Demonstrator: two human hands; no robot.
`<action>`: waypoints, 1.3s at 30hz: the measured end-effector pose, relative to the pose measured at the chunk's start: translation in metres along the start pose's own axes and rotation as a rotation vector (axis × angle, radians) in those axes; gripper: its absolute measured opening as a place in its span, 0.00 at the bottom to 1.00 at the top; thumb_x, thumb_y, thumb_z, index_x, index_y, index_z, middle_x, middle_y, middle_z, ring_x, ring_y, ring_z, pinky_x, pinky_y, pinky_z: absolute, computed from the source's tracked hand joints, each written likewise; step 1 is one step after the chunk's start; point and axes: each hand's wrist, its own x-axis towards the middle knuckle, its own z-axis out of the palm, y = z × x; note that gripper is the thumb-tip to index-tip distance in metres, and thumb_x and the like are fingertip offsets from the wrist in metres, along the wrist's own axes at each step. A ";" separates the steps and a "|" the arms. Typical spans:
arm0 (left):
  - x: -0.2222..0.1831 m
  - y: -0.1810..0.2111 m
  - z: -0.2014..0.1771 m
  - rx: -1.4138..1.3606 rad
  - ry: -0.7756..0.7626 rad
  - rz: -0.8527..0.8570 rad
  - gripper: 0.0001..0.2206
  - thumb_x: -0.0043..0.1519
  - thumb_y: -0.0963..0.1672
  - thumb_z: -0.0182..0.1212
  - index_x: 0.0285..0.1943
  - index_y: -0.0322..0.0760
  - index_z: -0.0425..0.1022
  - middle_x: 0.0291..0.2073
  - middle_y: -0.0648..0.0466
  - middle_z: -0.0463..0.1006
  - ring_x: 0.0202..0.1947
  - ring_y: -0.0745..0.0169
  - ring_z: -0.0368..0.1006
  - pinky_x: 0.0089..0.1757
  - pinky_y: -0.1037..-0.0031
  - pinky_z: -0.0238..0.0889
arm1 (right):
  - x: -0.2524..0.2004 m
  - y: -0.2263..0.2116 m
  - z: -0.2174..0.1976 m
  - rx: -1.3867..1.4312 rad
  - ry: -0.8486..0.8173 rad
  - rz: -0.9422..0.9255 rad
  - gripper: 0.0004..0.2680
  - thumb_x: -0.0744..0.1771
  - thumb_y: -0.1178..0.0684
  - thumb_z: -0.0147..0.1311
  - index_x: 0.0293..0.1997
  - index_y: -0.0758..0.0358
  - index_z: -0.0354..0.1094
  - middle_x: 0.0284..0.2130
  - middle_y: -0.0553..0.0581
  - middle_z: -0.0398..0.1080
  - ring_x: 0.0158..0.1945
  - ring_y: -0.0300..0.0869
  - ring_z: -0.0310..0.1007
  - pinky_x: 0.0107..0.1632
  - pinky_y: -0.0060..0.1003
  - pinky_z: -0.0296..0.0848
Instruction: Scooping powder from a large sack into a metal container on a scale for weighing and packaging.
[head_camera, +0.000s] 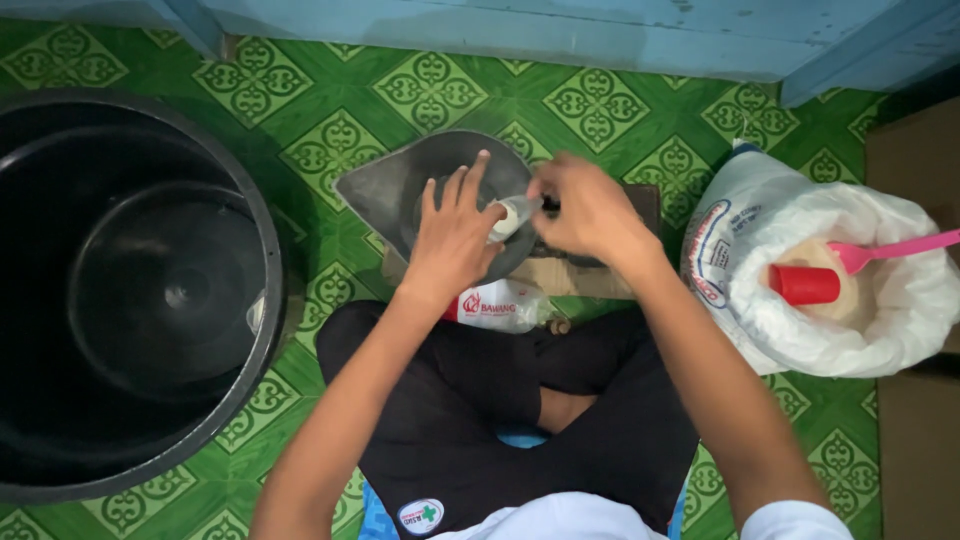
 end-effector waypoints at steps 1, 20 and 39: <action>0.002 -0.002 0.005 -0.001 0.001 -0.002 0.18 0.48 0.45 0.74 0.46 0.41 0.77 0.69 0.40 0.52 0.65 0.36 0.56 0.58 0.35 0.49 | -0.003 0.003 0.006 -0.001 -0.002 -0.002 0.09 0.58 0.51 0.60 0.37 0.59 0.73 0.34 0.65 0.72 0.40 0.62 0.73 0.40 0.55 0.73; 0.021 0.004 0.038 0.198 -0.200 -0.050 0.27 0.47 0.49 0.73 0.53 0.32 0.74 0.47 0.43 0.76 0.48 0.40 0.73 0.58 0.32 0.41 | -0.013 0.027 0.044 -0.316 0.115 -0.264 0.06 0.58 0.48 0.65 0.34 0.47 0.78 0.57 0.58 0.61 0.59 0.57 0.60 0.46 0.45 0.69; 0.008 0.012 0.011 0.206 -0.142 -0.062 0.18 0.50 0.46 0.72 0.48 0.39 0.78 0.65 0.41 0.59 0.61 0.37 0.62 0.57 0.31 0.44 | 0.064 0.029 0.094 -0.304 0.012 -0.060 0.05 0.59 0.59 0.58 0.34 0.65 0.73 0.30 0.63 0.73 0.36 0.61 0.77 0.36 0.53 0.77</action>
